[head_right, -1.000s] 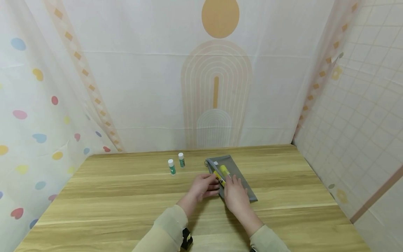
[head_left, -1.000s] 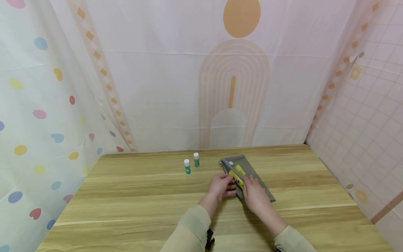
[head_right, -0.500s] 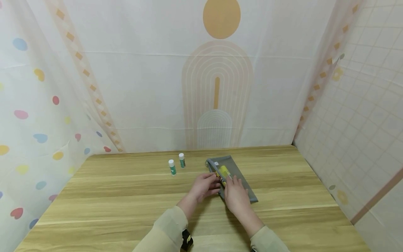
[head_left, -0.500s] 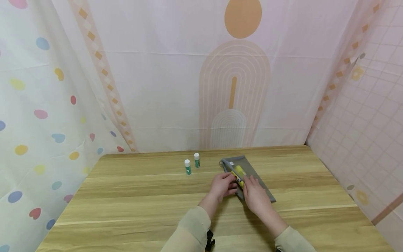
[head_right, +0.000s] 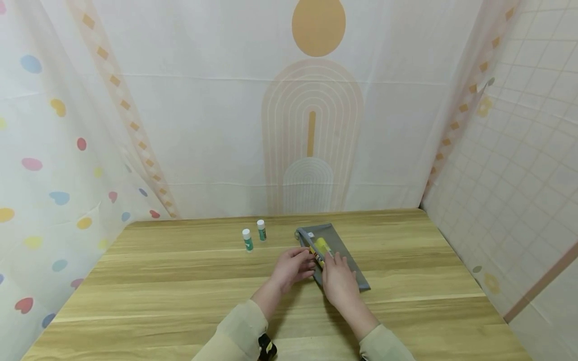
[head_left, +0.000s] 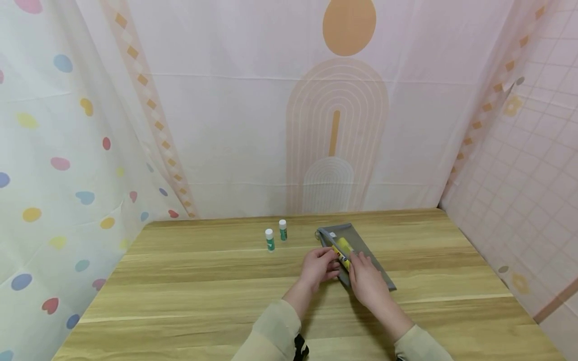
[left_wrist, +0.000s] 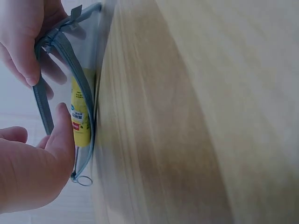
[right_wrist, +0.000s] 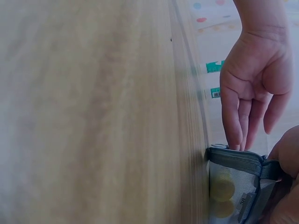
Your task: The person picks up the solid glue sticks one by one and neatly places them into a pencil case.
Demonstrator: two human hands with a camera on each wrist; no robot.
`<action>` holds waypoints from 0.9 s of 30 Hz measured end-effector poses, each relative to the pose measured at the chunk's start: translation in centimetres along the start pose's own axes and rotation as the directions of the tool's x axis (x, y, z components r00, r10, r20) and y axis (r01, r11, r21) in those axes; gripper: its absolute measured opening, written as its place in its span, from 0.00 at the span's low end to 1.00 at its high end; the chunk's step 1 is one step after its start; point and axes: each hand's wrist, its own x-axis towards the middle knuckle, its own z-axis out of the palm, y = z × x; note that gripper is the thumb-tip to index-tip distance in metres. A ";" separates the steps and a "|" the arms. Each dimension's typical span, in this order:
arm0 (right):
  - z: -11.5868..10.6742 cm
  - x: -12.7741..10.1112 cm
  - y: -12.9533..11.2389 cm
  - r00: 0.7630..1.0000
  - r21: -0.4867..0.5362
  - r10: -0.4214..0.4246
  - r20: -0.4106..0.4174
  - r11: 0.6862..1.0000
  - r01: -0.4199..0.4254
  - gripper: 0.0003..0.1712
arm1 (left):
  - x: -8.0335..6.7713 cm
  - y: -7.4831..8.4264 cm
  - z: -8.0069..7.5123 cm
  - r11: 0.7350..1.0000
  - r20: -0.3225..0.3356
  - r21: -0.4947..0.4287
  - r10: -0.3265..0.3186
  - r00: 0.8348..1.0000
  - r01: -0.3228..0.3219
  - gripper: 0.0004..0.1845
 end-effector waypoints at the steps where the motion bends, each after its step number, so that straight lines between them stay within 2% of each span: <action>1: 0.0 0.0 0.0 1.000 0.001 0.001 0.001 1.000 -0.001 0.20 | -0.1 0.0 0.0 1.000 0.000 0.001 0.005 1.000 -0.005 0.19; 8: -0.1 0.0 0.0 1.000 0.005 0.008 0.008 1.000 -0.008 0.21 | -0.6 0.3 0.2 0.998 -0.013 0.037 0.046 0.999 -0.045 0.18; 12: -0.1 0.0 0.0 1.000 0.002 0.001 0.003 1.000 -0.001 0.21 | -0.8 0.4 0.2 0.989 -0.021 0.105 0.105 0.994 -0.102 0.17; 14: -0.1 0.0 0.0 1.000 -0.002 -0.005 0.001 1.000 0.005 0.21 | -0.8 0.5 0.1 0.975 -0.023 0.161 0.161 0.987 -0.155 0.16; 18: 0.0 -0.1 0.1 1.000 -0.002 -0.006 0.002 1.000 0.006 0.21 | -1.0 0.7 -0.1 0.926 -0.031 0.292 0.258 0.966 -0.239 0.16; 22: 0.1 0.0 0.1 1.000 0.007 0.000 0.007 1.000 0.000 0.21 | -1.1 0.9 -0.4 0.880 -0.040 0.401 0.295 0.955 -0.255 0.16; 27: 0.2 0.0 0.1 1.000 0.015 0.007 0.015 1.000 -0.007 0.21 | -1.4 1.2 -0.7 0.843 -0.035 0.460 0.329 0.943 -0.277 0.17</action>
